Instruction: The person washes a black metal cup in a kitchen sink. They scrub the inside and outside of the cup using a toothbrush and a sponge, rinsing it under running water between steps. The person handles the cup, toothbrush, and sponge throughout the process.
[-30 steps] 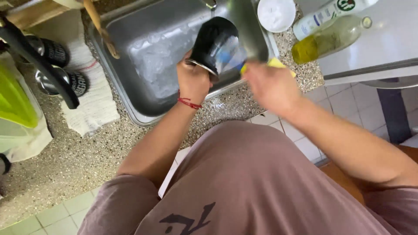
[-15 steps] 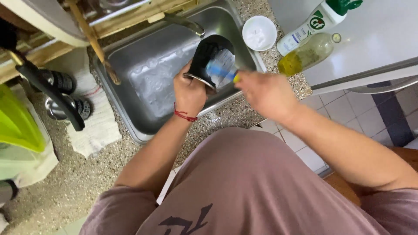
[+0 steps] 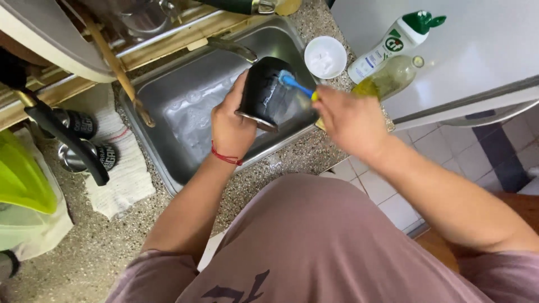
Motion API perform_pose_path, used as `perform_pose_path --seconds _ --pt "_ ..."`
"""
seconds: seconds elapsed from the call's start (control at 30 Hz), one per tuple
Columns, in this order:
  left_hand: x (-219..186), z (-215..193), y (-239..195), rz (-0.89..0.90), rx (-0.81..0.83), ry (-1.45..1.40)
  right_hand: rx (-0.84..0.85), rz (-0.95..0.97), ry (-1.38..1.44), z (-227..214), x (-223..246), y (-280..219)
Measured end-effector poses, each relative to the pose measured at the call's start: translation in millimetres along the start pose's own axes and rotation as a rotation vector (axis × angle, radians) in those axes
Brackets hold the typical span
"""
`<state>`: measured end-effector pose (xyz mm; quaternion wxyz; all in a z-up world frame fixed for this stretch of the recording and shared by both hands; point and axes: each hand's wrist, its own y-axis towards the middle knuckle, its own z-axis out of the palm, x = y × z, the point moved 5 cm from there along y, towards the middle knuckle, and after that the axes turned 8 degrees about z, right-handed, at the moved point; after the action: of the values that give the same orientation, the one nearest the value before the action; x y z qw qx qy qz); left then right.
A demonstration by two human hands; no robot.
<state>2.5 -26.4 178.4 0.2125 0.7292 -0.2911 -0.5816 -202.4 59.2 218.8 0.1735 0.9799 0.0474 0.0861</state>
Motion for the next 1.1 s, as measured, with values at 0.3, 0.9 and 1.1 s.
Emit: perform_pose_path --seconds 0.3,0.9,1.1 --pt "15 3 -16 0.166 0.075 0.284 0.112 -0.038 0.058 -17 46 -6" --pt "26 -1 -22 0.187 0.031 0.330 0.105 -0.056 0.118 -18 38 -4" --pt "15 -4 -15 0.200 0.036 0.261 0.063 -0.110 0.189 -26 41 4"
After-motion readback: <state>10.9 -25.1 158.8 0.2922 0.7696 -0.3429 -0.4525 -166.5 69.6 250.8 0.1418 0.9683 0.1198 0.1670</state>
